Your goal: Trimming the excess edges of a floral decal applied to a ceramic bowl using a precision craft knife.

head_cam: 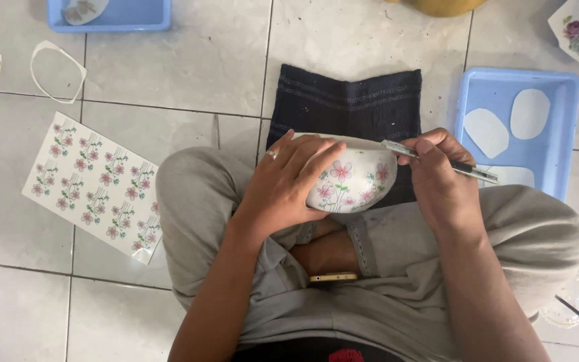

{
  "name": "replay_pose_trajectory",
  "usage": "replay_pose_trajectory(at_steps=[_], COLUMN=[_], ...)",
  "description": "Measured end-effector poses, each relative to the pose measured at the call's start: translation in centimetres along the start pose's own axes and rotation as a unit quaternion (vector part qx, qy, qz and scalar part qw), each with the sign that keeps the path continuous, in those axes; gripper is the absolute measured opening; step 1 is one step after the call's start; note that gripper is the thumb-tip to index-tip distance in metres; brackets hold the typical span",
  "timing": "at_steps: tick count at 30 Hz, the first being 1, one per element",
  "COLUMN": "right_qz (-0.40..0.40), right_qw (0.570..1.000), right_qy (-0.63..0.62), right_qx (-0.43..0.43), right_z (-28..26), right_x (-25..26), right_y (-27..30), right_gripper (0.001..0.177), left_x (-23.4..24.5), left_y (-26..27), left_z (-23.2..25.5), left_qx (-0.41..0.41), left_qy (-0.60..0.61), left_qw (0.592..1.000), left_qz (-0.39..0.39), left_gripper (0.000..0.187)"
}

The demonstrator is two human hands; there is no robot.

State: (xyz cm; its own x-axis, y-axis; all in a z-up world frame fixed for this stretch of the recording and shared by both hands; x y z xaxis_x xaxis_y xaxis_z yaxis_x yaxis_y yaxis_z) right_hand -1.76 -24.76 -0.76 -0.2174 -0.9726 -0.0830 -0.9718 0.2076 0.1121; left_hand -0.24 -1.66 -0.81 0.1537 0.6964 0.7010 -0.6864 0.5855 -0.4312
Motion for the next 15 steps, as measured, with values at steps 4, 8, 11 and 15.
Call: replay_pose_trajectory(at_steps=[4, 8, 11, 15], right_qz=[0.008, 0.005, -0.016, -0.018], right_qw=[0.999, 0.989, 0.975, 0.961], right_qy=[0.037, 0.149, 0.213, 0.182], right_qx=[0.007, -0.007, -0.061, -0.207], right_z=[0.0, -2.2, -1.7, 3.9], right_x=[0.7, 0.7, 0.3, 1.0], right_y=[-1.4, -5.4, -8.9, -12.0], right_gripper=[0.019, 0.015, 0.018, 0.025], left_x=[0.0, 0.7, 1.1, 1.0], left_y=[-0.3, -0.7, -0.9, -0.7], left_z=[-0.5, -0.8, -0.7, -1.1], left_qx=[0.006, 0.024, 0.023, 0.016], left_qy=[-0.001, 0.017, 0.034, 0.050], left_qw=[1.000, 0.999, 0.999, 0.998], left_qz=[0.012, 0.020, 0.023, 0.033], left_gripper=[0.105, 0.105, 0.105, 0.104])
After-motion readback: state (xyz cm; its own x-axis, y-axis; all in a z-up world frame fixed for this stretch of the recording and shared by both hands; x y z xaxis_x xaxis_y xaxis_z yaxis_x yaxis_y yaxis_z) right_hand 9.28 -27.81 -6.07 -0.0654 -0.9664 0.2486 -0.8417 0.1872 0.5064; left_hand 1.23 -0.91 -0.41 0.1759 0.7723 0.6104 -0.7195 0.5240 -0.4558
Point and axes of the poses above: each hand's wrist, its own y-axis away from the middle knuckle, its own x-axis out of the back of the hand, z = x × y, the point moved 2 cm from there along -y, towards the middle knuckle, and after that the axes turned 11 degrees about y, right-handed, at the moved point
